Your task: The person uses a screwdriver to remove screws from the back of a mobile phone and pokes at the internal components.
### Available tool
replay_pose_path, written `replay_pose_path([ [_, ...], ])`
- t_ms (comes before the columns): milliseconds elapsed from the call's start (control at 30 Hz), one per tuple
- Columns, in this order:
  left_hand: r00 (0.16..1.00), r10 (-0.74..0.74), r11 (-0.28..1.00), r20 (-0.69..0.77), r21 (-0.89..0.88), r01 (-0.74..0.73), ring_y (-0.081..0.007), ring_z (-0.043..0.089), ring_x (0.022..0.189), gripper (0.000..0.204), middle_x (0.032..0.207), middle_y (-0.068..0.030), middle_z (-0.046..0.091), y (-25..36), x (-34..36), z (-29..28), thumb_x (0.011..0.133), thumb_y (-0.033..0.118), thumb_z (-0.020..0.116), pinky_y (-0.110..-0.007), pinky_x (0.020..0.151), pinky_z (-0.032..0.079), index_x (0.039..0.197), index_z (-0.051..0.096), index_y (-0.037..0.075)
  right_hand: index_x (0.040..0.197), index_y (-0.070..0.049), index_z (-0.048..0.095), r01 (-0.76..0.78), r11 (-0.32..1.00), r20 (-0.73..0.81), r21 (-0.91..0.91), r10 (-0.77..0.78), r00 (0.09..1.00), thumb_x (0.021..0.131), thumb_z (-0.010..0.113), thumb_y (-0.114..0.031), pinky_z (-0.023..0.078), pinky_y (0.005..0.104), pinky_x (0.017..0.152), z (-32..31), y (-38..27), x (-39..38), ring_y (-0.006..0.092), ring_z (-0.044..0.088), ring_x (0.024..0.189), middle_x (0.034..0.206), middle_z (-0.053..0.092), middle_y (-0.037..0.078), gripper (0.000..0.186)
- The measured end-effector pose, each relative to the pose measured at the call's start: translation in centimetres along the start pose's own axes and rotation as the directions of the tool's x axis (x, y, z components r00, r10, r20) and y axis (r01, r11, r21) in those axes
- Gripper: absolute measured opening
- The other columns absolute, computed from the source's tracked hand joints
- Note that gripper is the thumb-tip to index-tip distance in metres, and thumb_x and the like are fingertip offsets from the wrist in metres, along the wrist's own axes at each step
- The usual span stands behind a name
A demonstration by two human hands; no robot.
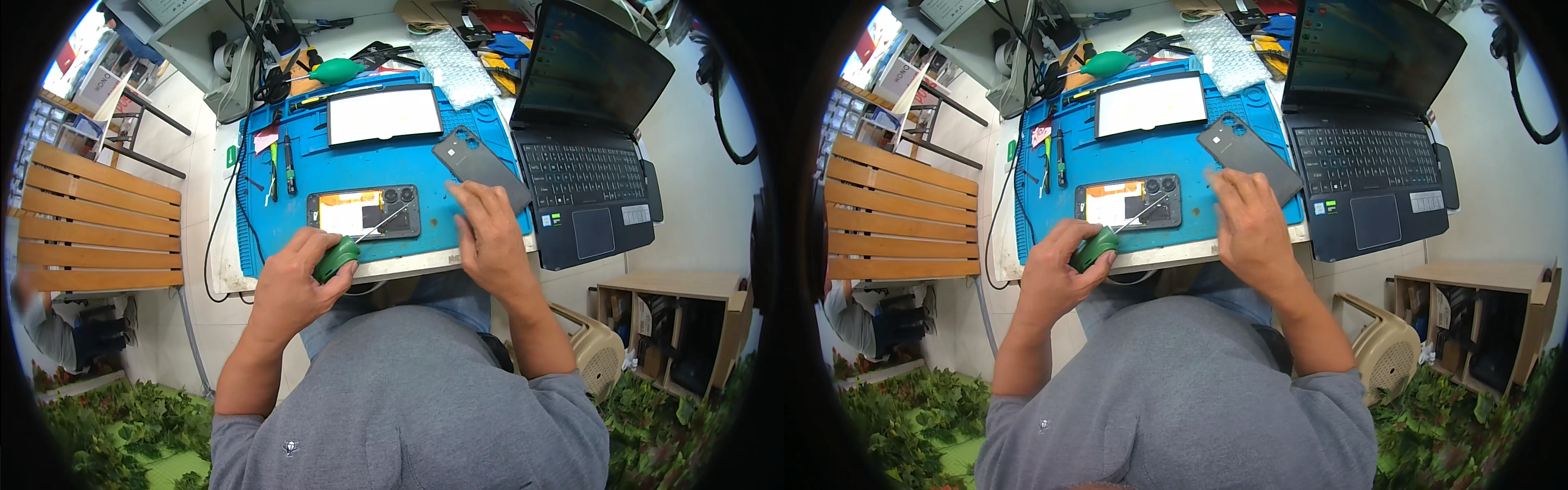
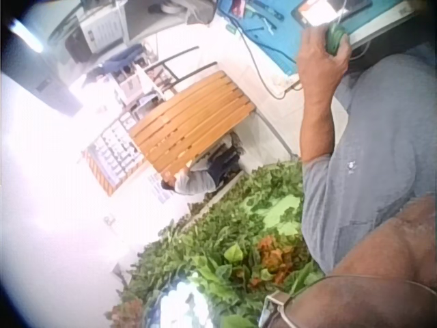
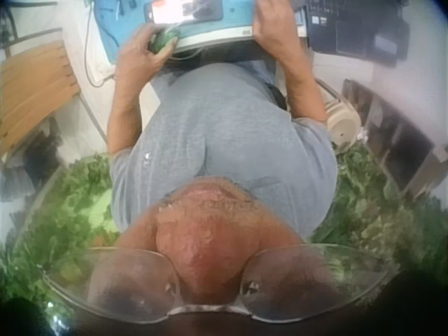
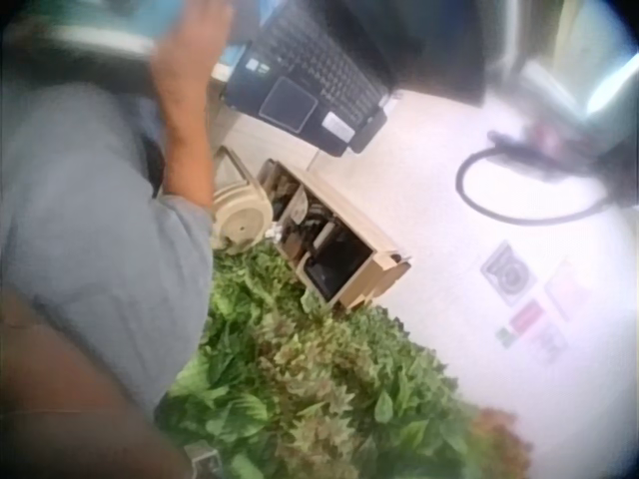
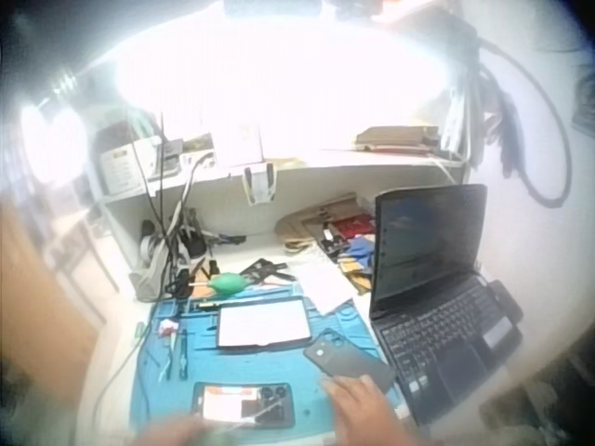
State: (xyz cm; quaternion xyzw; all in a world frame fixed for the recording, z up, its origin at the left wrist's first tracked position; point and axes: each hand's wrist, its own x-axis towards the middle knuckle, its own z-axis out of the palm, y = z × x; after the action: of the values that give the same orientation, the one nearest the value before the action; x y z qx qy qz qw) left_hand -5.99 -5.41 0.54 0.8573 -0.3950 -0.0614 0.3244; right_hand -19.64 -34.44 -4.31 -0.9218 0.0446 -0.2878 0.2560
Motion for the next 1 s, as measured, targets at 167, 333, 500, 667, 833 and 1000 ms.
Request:
replay_pose_path([
  [167,0.999,-0.032,0.997,0.013,0.074,0.031,-0.0323,0.083,0.093,0.036,0.115,-0.014,0.081,1.2,0.4,0.5,0.098,0.022,0.094,-0.041,0.077,0.066,0.126,0.081,0.003,0.129,-0.004,0.085,0.037,0.997,0.064,0.074,-0.041,0.997,0.098,0.09,-0.016,0.053,0.046,0.095,1.2,-0.6,-0.1,0.0315,0.067,0.114,0.12,0.076,0.01,0.033],
  [333,0.996,-0.08,0.991,0.041,0.114,0.075,-0.0337,0.082,0.091,0.037,0.111,-0.0161,0.079,2.2,0.3,1.4,0.1,0.024,0.093,-0.043,0.076,0.066,0.125,0.078,0.001,0.124,-0.004,0.087,0.04,0.992,0.073,0.116,-0.049,0.996,0.094,0.097,-0.023,0.053,0.0449,0.094,2.7,-0.1,-0.4,0.0288,0.067,0.11,0.117,0.077,0.009,0.036],
  [500,0.99,-0.112,0.989,0.086,0.105,0.103,-0.0356,0.081,0.089,0.038,0.106,-0.0181,0.078,3.4,0.2,2.1,0.1,0.026,0.094,-0.045,0.073,0.064,0.121,0.076,0.0,0.124,-0.003,0.087,0.052,0.99,0.043,0.129,-0.058,0.997,0.093,0.098,-0.023,0.052,0.0448,0.093,3.1,0.2,-0.9,0.0278,0.067,0.107,0.113,0.077,0.008,0.038],
  [667,0.995,-0.094,0.993,0.033,0.076,0.091,-0.036,0.078,0.085,0.036,0.104,-0.018,0.077,3.6,0.0,3.0,0.1,0.026,0.093,-0.046,0.069,0.062,0.117,0.074,0.0,0.125,-0.003,0.087,0.047,0.987,0.055,0.152,-0.056,0.997,0.094,0.097,-0.022,0.051,0.0445,0.091,2.9,0.1,-0.8,0.0268,0.066,0.106,0.112,0.077,0.008,0.038],
  [833,0.99,-0.138,0.989,0.006,0.056,0.138,-0.0314,0.077,0.084,0.034,0.101,-0.0155,0.075,4.2,-0.3,3.8,0.1,0.022,0.093,-0.043,0.067,0.061,0.116,0.074,0.0,0.127,-0.002,0.086,0.056,0.985,0.061,0.165,-0.067,0.996,0.096,0.095,-0.021,0.049,0.0447,0.09,2.9,0.3,-0.9,0.0269,0.066,0.106,0.113,0.076,0.008,0.037],
  [1000,0.988,-0.152,0.986,-0.015,0.062,0.153,-0.0275,0.076,0.082,0.034,0.102,-0.0139,0.074,4.5,-0.9,4.6,0.101,0.021,0.093,-0.039,0.065,0.061,0.117,0.074,-0.001,0.128,-0.002,0.086,0.062,0.982,0.06,0.177,-0.073,0.996,0.096,0.094,-0.02,0.049,0.0455,0.09,3.0,0.5,-1.0,0.0274,0.066,0.106,0.113,0.076,0.008,0.037],
])
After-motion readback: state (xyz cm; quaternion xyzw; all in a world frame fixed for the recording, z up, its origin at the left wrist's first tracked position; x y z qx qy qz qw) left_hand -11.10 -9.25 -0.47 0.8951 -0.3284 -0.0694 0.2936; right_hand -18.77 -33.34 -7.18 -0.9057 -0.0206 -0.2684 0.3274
